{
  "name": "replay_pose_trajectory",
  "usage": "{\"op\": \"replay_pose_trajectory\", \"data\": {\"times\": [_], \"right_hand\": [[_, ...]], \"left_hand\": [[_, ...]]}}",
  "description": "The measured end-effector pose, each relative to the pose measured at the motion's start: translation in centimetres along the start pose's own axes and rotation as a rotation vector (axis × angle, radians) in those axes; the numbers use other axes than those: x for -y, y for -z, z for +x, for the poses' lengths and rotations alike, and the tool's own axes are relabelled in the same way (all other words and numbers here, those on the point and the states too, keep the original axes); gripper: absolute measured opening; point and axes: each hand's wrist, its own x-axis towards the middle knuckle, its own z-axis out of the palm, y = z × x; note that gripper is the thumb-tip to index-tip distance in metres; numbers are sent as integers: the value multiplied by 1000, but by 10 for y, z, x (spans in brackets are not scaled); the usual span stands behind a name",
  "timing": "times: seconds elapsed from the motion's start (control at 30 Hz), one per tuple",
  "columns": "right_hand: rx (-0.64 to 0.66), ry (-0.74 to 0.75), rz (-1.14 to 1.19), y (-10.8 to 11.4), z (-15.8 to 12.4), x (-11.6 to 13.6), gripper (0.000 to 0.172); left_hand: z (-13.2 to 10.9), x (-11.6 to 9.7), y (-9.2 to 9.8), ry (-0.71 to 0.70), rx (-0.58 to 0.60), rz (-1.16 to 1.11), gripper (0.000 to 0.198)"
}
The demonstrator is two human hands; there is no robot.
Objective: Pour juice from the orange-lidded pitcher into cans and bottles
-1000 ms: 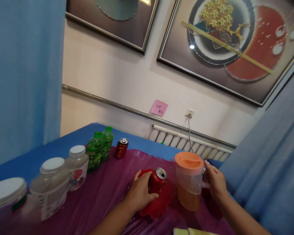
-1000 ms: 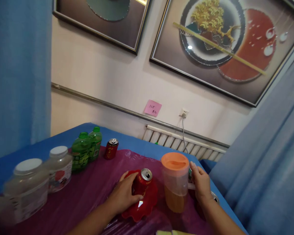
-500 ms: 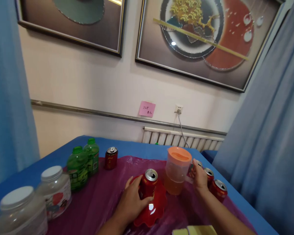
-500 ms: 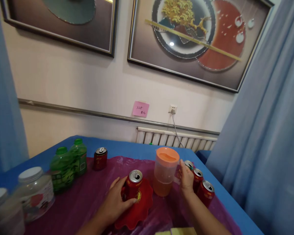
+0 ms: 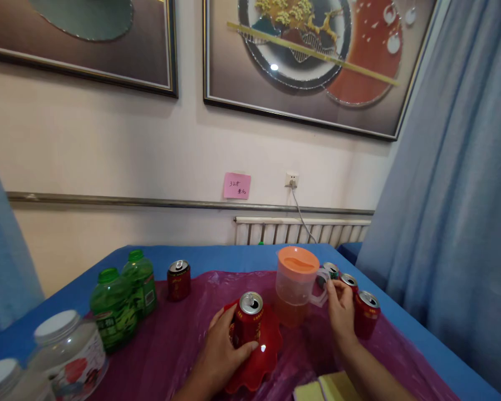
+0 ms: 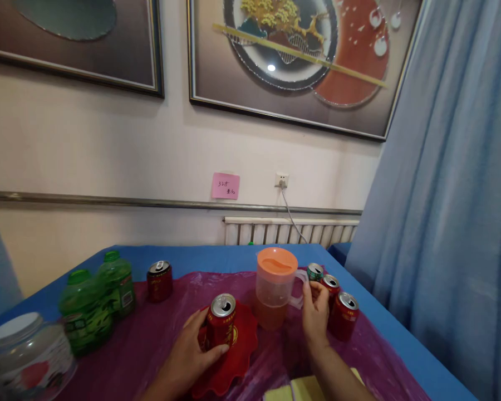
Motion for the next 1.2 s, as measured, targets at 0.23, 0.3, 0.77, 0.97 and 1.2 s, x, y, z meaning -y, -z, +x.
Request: {"op": "replay_pose_trajectory", "data": {"times": [0.23, 0.3, 0.77, 0.97, 1.2], "right_hand": [[488, 124, 56, 2, -96, 6, 55], [631, 99, 66, -8, -113, 9, 69], [700, 64, 127, -5, -111, 51, 63], [206, 6, -170, 87, -65, 24, 62], [-81, -23, -446, 169, -3, -24, 61]], "left_hand": [[2, 6, -4, -94, -1, -43, 71], [1, 2, -3, -135, 66, -58, 73], [-8, -2, -7, -167, 274, -152, 83], [6, 18, -11, -188, 59, -107, 58], [17, 38, -14, -196, -136, -3, 47]]}}
